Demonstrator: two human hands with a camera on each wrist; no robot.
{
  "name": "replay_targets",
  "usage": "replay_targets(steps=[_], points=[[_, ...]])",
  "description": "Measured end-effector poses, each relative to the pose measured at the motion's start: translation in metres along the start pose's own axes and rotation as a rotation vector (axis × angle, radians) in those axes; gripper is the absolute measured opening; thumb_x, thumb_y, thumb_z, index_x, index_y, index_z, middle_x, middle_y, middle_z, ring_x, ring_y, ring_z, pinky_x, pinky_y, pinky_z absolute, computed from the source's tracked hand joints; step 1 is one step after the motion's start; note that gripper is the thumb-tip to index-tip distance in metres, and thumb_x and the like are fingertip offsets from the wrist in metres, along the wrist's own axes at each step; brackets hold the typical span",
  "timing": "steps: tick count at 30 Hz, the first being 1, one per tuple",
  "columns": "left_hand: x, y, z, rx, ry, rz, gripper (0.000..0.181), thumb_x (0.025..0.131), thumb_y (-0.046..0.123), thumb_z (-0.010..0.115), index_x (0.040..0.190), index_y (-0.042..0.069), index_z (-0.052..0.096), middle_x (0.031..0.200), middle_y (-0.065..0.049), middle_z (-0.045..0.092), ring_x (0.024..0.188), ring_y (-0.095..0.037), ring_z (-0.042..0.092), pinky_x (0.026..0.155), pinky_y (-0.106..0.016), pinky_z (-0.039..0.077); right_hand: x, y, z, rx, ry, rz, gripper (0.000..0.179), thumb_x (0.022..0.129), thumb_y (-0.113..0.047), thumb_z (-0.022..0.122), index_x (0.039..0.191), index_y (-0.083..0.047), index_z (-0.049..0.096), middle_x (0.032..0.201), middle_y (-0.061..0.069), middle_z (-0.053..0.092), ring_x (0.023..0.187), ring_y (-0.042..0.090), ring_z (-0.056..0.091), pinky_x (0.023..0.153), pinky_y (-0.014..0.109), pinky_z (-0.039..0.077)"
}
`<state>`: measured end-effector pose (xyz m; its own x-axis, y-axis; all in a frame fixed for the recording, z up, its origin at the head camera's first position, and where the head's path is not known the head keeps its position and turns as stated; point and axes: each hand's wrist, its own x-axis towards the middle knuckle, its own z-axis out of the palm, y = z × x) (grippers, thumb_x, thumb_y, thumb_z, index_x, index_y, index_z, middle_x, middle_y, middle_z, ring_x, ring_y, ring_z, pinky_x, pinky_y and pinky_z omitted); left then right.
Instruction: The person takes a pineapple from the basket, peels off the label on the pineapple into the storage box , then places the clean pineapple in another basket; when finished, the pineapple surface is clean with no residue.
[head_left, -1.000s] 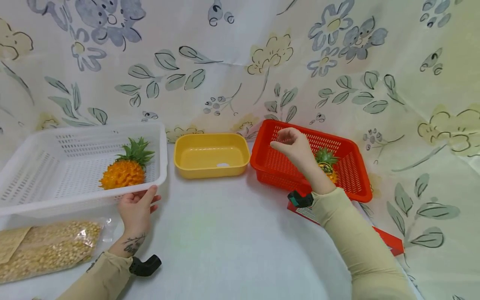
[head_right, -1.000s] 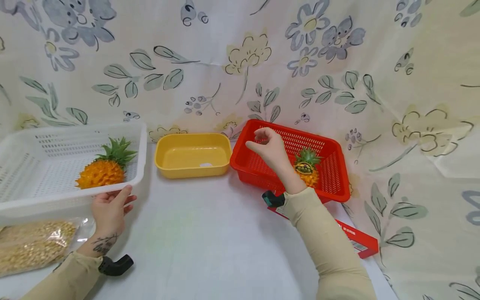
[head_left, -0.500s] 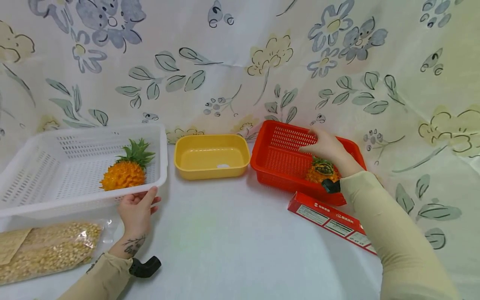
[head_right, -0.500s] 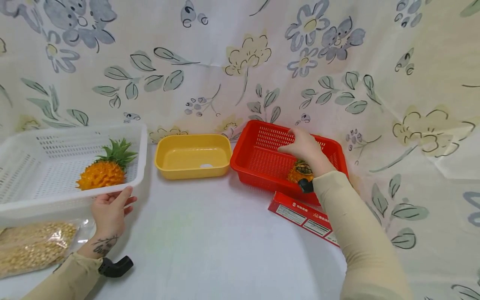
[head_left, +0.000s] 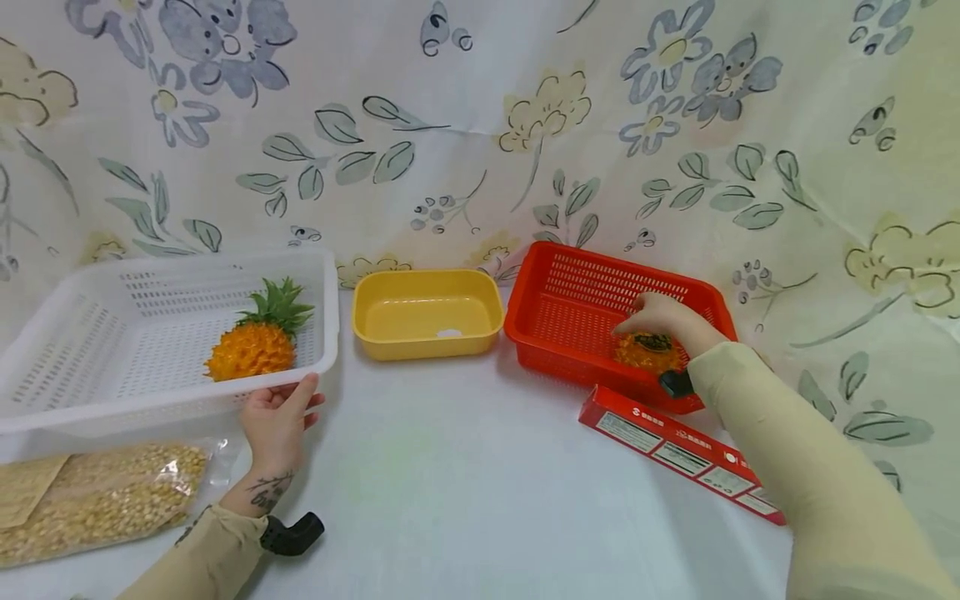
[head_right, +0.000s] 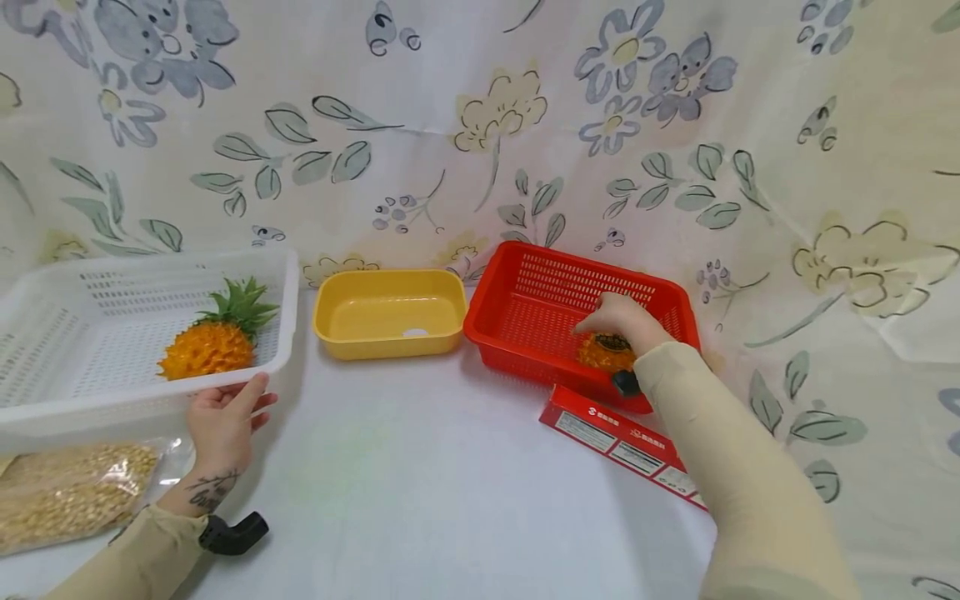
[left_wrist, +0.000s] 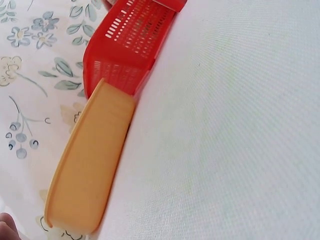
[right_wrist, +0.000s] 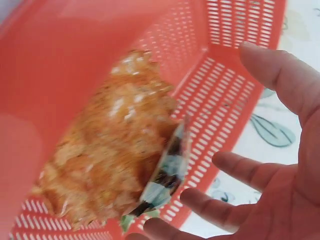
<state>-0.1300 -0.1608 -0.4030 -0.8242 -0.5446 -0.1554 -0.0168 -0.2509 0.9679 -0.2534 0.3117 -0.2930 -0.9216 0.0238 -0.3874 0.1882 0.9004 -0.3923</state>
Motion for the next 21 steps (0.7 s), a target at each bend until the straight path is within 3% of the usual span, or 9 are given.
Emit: replay_targets(steps=[10,16,21], points=[[0.001,0.0,0.001,0.004,0.01,0.014,0.025,0.074,0.023,0.077,0.087,0.01,0.061,0.067,0.008,0.066,0.053,-0.006,0.063,0.045,-0.019,0.049,-0.004,0.003,0.005,-0.011,-0.134,0.089,0.096,0.077,-0.035,0.073,0.144,0.003,0.017,0.136,0.028,0.031,0.115,0.043,0.033,0.1,0.061,0.029],[0.0,0.0,0.0,0.027,0.002,0.012,0.027,0.074,0.025,0.077,0.089,0.01,0.06,0.068,0.009,0.066,0.054,-0.006,0.063,0.047,-0.019,0.05,-0.004,0.005,0.007,0.008,-0.169,0.141,0.092,0.078,-0.029,0.071,0.145,0.001,0.015,0.13,0.028,0.034,0.112,0.042,0.033,0.096,0.059,0.034],[-0.001,0.001,-0.001,0.044,-0.006,0.011,0.026,0.075,0.027,0.076,0.089,0.011,0.06,0.069,0.01,0.066,0.055,-0.005,0.064,0.047,-0.019,0.05,-0.001,0.007,0.011,-0.007,-0.172,0.135,0.096,0.077,-0.024,0.072,0.145,0.002,0.011,0.132,0.029,0.032,0.114,0.043,0.032,0.1,0.061,0.03]])
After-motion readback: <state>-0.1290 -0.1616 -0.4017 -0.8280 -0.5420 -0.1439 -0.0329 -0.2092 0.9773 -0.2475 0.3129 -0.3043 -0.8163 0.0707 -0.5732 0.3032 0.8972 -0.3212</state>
